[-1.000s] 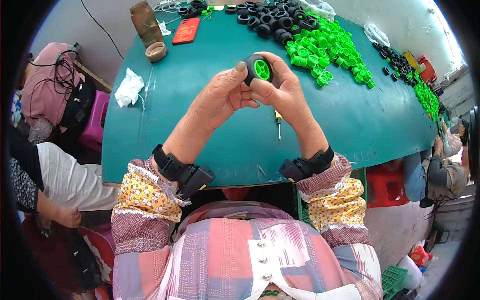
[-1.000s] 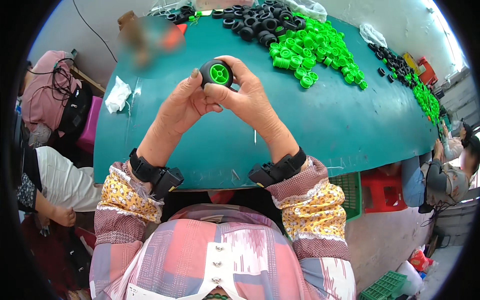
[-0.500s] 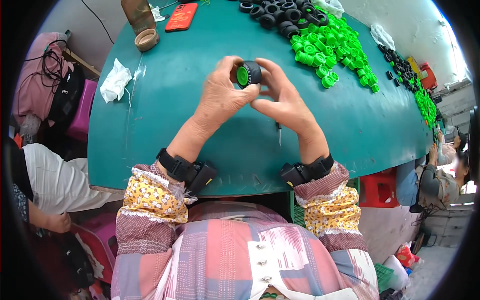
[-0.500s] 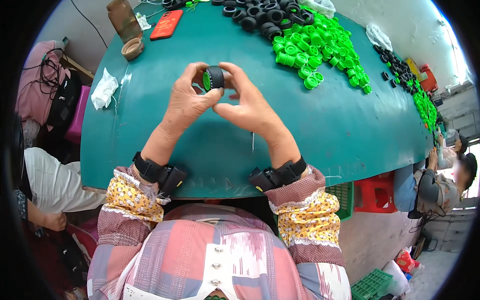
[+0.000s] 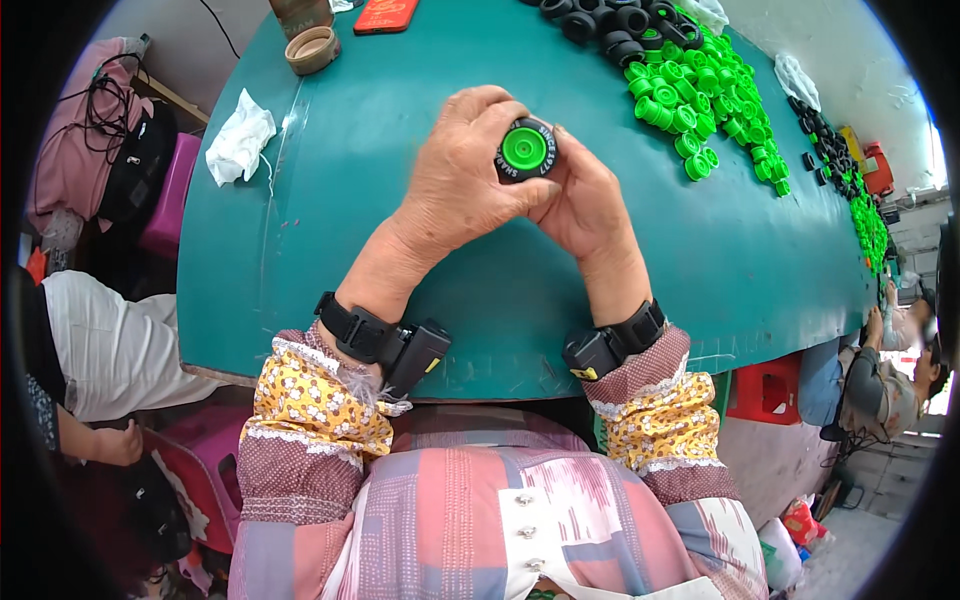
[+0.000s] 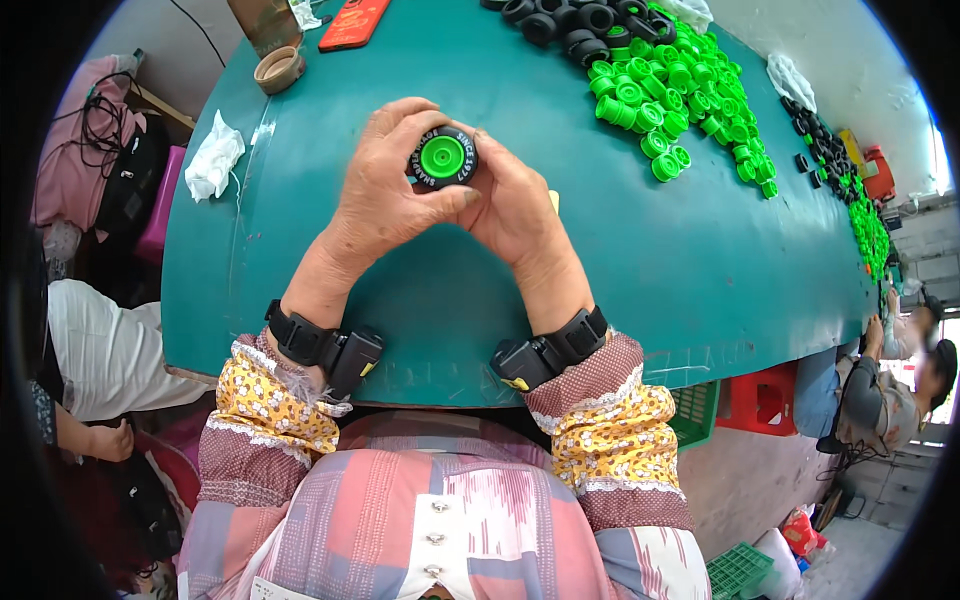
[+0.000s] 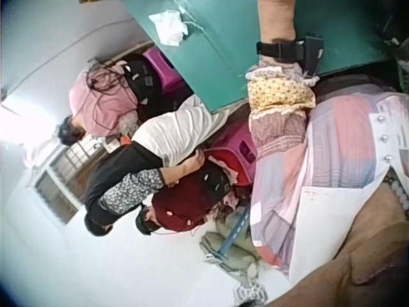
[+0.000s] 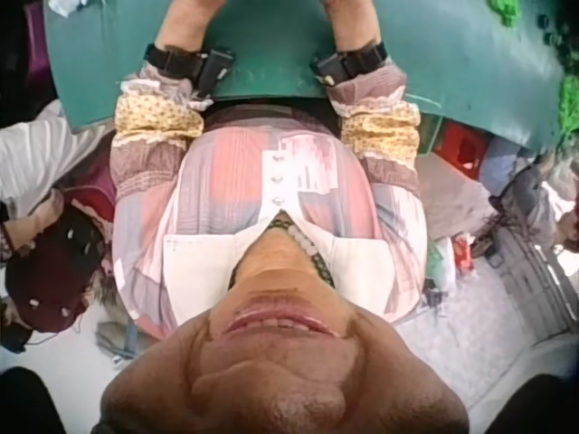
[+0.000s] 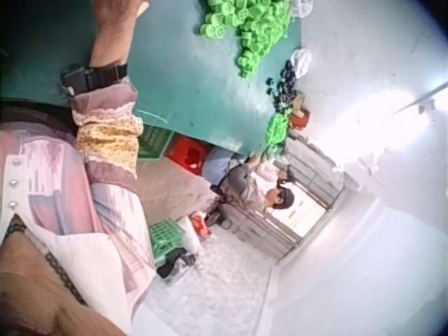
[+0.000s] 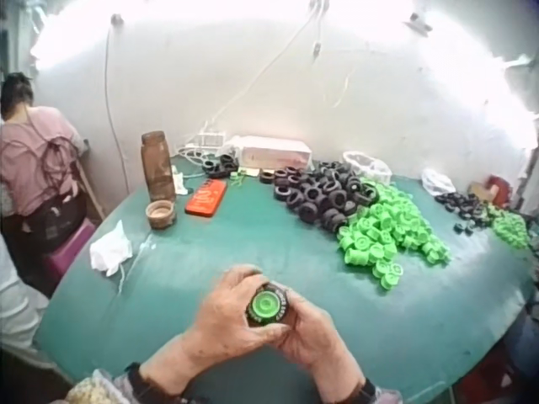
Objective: Assembling black rubber tires onto green plastic wheel hubs.
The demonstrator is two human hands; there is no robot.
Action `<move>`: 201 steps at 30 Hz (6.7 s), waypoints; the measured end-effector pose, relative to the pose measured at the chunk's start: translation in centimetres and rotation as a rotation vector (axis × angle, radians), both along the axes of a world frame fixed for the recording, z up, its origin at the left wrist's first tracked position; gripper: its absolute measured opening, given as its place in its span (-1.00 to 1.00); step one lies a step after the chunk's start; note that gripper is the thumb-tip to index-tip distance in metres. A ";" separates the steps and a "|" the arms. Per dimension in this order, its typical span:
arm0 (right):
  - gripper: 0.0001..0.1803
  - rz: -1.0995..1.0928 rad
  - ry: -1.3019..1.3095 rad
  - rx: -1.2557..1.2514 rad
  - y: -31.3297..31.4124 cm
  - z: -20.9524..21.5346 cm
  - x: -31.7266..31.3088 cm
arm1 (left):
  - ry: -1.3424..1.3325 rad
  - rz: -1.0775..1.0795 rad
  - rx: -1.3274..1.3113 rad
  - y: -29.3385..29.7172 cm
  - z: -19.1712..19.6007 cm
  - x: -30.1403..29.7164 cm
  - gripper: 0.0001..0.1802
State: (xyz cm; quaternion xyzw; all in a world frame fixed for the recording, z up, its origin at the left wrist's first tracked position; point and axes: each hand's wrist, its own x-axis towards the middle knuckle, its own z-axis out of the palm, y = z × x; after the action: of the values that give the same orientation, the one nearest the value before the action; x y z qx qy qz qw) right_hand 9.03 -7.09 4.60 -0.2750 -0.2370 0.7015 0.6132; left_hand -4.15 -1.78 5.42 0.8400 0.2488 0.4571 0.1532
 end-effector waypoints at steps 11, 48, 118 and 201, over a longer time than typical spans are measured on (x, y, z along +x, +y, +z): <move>-0.62 -0.095 0.199 -0.143 0.4 -1.7 -0.4 | -0.027 -0.179 -0.365 -0.2 -1.8 1.2 -0.27; -0.54 -0.969 -0.668 -0.307 -30.6 1.7 15.8 | -0.079 -0.179 -0.812 4.9 -5.7 0.7 -0.61; -0.64 -0.706 -2.051 -0.142 -4.3 -3.1 19.4 | 0.408 0.303 -0.162 19.1 -2.2 18.5 -0.40; -0.73 -0.491 -2.067 0.056 -5.3 -0.2 8.7 | -0.812 -0.560 -1.523 -0.7 -3.4 -2.3 -0.77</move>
State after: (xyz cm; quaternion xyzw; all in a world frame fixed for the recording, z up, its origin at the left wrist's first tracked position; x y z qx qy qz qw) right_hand 17.68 -12.34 4.45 -0.7637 -0.5970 -0.0216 0.2447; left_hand -6.42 -2.49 2.06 0.3153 0.1974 0.3758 0.8488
